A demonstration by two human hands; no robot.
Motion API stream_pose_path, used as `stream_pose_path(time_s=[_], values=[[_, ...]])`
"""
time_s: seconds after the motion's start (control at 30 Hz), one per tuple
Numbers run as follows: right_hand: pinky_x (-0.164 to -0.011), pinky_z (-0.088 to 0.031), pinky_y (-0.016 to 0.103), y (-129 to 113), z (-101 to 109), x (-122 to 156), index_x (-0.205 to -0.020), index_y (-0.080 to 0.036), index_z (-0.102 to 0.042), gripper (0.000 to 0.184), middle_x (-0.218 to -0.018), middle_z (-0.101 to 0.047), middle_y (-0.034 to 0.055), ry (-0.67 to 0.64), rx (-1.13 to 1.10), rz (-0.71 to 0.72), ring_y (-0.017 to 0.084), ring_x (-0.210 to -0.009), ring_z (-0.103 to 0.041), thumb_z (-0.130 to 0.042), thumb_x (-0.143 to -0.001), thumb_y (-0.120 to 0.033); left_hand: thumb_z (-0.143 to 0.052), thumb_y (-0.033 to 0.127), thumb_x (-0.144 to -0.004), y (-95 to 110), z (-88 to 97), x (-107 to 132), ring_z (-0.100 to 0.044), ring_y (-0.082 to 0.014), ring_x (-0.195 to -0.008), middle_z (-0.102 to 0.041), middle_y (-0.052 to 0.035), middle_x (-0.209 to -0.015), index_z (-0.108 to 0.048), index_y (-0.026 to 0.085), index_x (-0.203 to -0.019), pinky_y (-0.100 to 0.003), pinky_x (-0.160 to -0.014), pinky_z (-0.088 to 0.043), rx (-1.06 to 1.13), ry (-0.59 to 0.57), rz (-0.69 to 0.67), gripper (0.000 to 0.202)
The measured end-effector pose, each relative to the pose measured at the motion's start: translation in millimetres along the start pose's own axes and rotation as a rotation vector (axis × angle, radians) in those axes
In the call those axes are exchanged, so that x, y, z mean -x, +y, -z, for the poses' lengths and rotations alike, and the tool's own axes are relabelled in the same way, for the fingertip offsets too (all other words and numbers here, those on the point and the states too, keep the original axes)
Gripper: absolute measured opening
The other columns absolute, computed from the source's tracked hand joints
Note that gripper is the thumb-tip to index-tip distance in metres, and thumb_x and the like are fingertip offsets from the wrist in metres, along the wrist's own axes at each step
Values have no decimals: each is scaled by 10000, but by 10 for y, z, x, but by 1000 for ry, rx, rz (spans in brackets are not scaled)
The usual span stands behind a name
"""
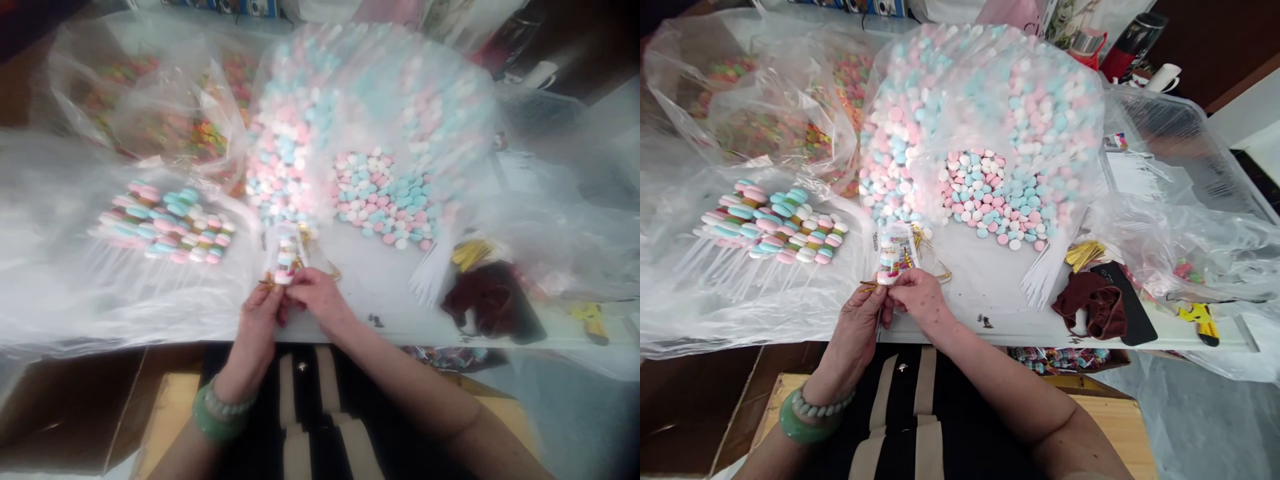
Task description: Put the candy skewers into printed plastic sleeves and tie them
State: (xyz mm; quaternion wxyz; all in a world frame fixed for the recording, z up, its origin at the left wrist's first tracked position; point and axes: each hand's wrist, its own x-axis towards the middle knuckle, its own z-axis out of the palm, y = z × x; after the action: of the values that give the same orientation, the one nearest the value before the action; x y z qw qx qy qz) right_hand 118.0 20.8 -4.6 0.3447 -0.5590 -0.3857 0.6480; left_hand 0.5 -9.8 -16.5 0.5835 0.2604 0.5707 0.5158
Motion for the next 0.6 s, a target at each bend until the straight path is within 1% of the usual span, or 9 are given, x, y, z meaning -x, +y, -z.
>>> stream_pose_path(time_s=[0.07, 0.13, 0.17, 0.2, 0.23, 0.37, 0.43, 0.5, 0.6], values=[[-511, -337, 229, 16, 53, -26, -781, -192, -649, 160, -514, -530, -83, -131, -176, -23, 103, -506, -454, -677, -624, -209, -781, 427, -719, 33, 22, 8, -332, -49, -403, -456, 73, -497, -523, 178, -656, -184, -379, -219, 41, -49, 114, 364], [-508, -334, 222, 37, 111, -46, -849, -180, -690, 260, -546, -556, -76, -238, -235, 19, 95, -517, -453, -719, -593, -217, -797, 435, -692, 79, 45, 16, -280, -39, -381, -437, 82, -482, -526, 178, -674, -181, -369, -172, 81, -124, 230, 374], [-510, -338, 220, 46, 136, -53, -850, -176, -697, 268, -561, -569, -70, -261, -244, 32, 93, -523, -457, -730, -588, -222, -806, 441, -678, 97, 54, 19, -275, -36, -377, -439, 82, -481, -532, 176, -681, -178, -369, -169, 90, -150, 263, 382], [-509, -340, 219, 54, 155, -58, -833, -173, -698, 255, -563, -572, -66, -262, -245, 27, 91, -524, -460, -735, -587, -229, -816, 448, -663, 108, 59, 21, -280, -35, -377, -445, 81, -481, -536, 174, -685, -174, -369, -172, 89, -153, 271, 392], [-506, -341, 219, 57, 169, -60, -808, -171, -695, 233, -555, -569, -64, -250, -236, 9, 92, -520, -463, -734, -588, -237, -827, 456, -645, 113, 60, 21, -284, -33, -377, -449, 80, -478, -538, 173, -683, -170, -368, -170, 76, -132, 263, 407], [-477, -317, 219, 14, 187, -31, -661, -176, -638, 111, -480, -517, -66, -200, -127, -61, 94, -481, -452, -689, -603, -256, -863, 468, -585, 101, 37, 15, -284, -27, -377, -437, 81, -455, -518, 170, -628, -160, -361, -156, -9, -8, 181, 457], [-475, -316, 219, -33, 196, 12, -626, -185, -612, 91, -468, -506, -68, -176, -72, -36, 93, -472, -447, -663, -625, -260, -863, 466, -585, 108, 17, 15, -285, -26, -373, -440, 80, -453, -526, 169, -622, -161, -359, -165, -11, -6, 170, 451], [-485, -328, 219, -79, 218, 67, -634, -194, -606, 87, -468, -502, -70, -127, -9, 17, 95, -471, -443, -641, -663, -268, -857, 461, -594, 133, 0, 15, -292, -28, -366, -458, 75, -460, -552, 166, -647, -164, -357, -174, 21, -28, 177, 427], [-522, -363, 228, -122, 303, 137, -670, -204, -611, 103, -489, -505, -66, -45, 167, 112, 110, -497, -468, -610, -741, -279, -852, 435, -609, 184, 3, -2, -306, -30, -363, -489, 67, -482, -597, 158, -709, -166, -359, -181, 83, -42, 171, 389]])
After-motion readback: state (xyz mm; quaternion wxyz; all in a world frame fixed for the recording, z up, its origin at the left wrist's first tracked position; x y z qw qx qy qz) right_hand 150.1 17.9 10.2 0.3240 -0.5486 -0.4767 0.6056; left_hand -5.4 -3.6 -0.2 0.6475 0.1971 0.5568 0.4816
